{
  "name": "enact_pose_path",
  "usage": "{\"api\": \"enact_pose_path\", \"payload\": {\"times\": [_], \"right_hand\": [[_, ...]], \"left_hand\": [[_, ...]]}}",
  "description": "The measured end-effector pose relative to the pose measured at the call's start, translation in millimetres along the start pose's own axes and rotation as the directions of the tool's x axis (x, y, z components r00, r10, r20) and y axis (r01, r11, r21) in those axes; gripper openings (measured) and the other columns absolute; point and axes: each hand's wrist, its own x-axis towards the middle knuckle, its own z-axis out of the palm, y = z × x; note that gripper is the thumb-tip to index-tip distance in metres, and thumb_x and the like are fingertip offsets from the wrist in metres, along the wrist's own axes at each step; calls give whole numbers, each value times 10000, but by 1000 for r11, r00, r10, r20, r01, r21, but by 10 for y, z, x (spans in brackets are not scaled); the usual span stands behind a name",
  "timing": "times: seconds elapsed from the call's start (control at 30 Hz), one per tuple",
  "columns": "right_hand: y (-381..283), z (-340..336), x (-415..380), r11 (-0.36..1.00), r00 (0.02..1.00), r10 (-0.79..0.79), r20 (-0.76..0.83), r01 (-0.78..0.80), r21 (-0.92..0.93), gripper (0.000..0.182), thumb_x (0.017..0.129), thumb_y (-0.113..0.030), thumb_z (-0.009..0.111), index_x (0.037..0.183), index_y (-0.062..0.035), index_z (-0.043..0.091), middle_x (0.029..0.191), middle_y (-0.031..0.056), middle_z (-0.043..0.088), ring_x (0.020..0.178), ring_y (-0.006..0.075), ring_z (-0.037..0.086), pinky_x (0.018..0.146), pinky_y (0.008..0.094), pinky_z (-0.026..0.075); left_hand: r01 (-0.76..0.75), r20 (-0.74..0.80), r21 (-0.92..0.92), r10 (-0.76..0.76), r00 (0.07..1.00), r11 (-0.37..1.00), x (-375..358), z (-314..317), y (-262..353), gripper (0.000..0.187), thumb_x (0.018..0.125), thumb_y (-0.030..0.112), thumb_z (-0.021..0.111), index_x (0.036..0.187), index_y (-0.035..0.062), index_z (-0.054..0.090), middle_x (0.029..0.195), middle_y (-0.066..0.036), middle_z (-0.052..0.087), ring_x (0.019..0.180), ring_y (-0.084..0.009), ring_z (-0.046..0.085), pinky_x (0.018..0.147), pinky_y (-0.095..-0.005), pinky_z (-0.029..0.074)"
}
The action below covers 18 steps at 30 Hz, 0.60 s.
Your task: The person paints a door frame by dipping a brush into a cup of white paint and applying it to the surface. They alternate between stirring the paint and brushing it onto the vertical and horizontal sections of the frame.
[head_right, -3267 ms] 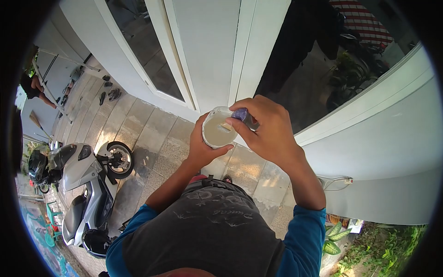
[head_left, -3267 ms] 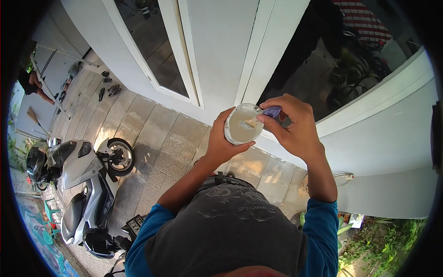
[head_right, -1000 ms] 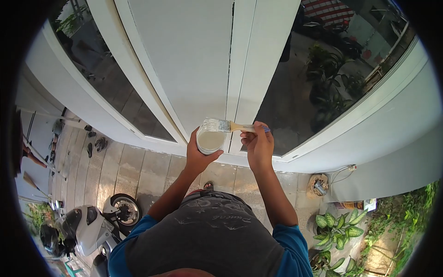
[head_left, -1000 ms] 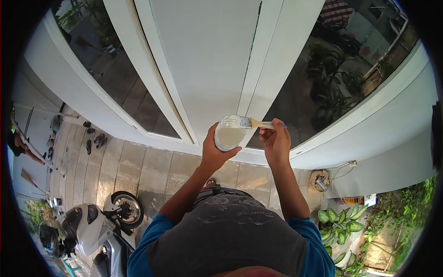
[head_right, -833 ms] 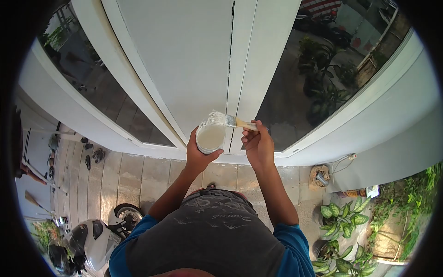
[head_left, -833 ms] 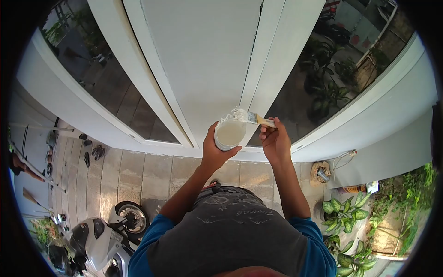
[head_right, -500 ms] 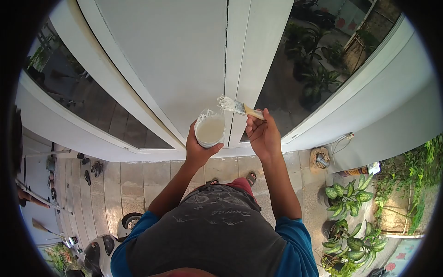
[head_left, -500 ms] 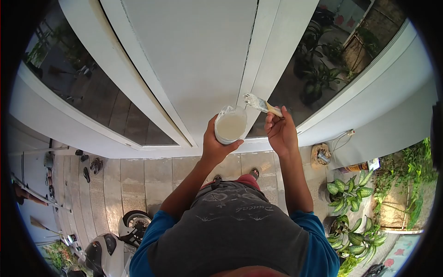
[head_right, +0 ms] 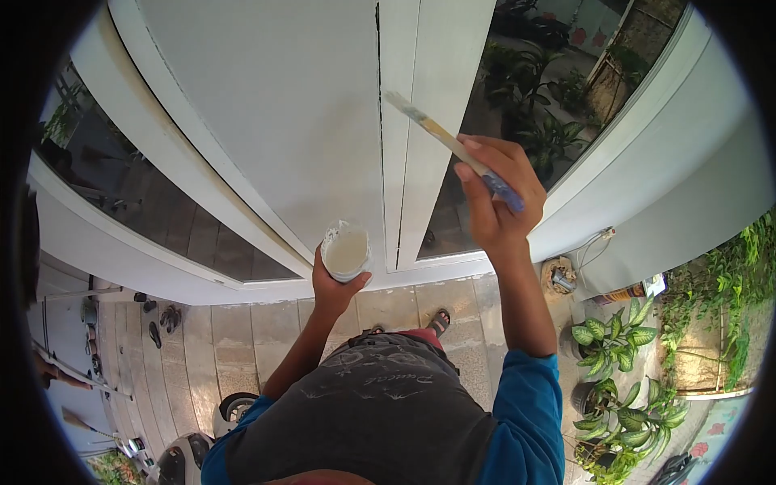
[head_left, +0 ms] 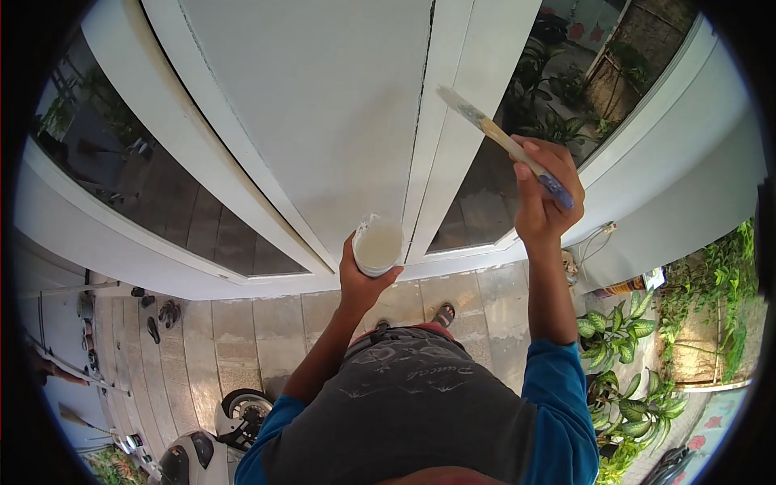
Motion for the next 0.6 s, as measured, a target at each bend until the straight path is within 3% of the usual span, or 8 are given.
{"api": "enact_pose_path", "payload": {"times": [0.07,0.1,0.17,0.3,0.33,0.37,0.47,0.6], "right_hand": [[-62,77,194,862,892,-361,272,430,-268,313,815,53,785,1111,7,695,1050,171,719,852,254,709,689,339,578],[-11,117,207,862,893,-359,270,428,-270,313,815,53,785,1111,7,695,1050,171,719,852,254,709,689,339,578],[122,187,146,779,830,-427,359,539,-320,368,760,47,807,1107,-14,699,1039,155,716,822,284,701,671,339,572],[363,191,-496,788,843,-300,447,483,-382,329,769,5,808,1079,-22,702,991,124,714,811,271,688,665,350,568],[352,208,-625,829,845,-193,499,412,-379,302,778,-12,800,1064,-25,704,959,109,704,805,269,678,661,357,563],[361,217,-683,861,833,-85,546,337,-381,276,787,-29,792,1049,-29,706,928,94,694,799,267,669,658,364,559],[377,236,-531,874,795,4,607,292,-388,234,798,-52,782,1020,-34,710,889,78,672,783,267,648,653,375,549],[82,237,293,839,810,-122,573,393,-377,212,804,-48,788,1006,-54,724,904,78,686,771,265,649,632,367,536]], "left_hand": [[1,-5,21,-1,1000,1000,1,-15,16,865,692,105,915,1416,17,450,1269,-121,631,1168,-230,631,1008,-378,504],[0,-11,38,1,1000,999,1,-21,21,802,709,96,888,1388,23,466,1252,-111,629,1156,-223,628,1006,-373,497],[13,-22,8,-13,1000,1000,-36,-72,-34,847,698,92,903,1412,17,454,1264,-119,629,1166,-228,629,1009,-374,498],[48,-86,-14,-49,995,999,-156,-209,-119,882,688,77,909,1434,12,442,1272,-126,627,1172,-228,625,1011,-371,494],[44,-91,-17,-45,995,999,-178,-242,-132,882,688,77,909,1434,12,442,1272,-126,627,1172,-228,625,1011,-371,494],[51,-97,-18,-52,994,999,-200,-277,-141,882,686,74,909,1433,12,443,1270,-126,627,1173,-227,624,1009,-373,495],[56,-95,-14,-58,994,998,-213,-315,-128,876,688,71,906,1431,11,444,1265,-125,626,1171,-227,622,1006,-377,498],[52,-62,33,-50,997,998,-217,-293,-66,865,693,72,900,1426,9,445,1255,-123,630,1163,-230,625,1004,-379,501]]}}
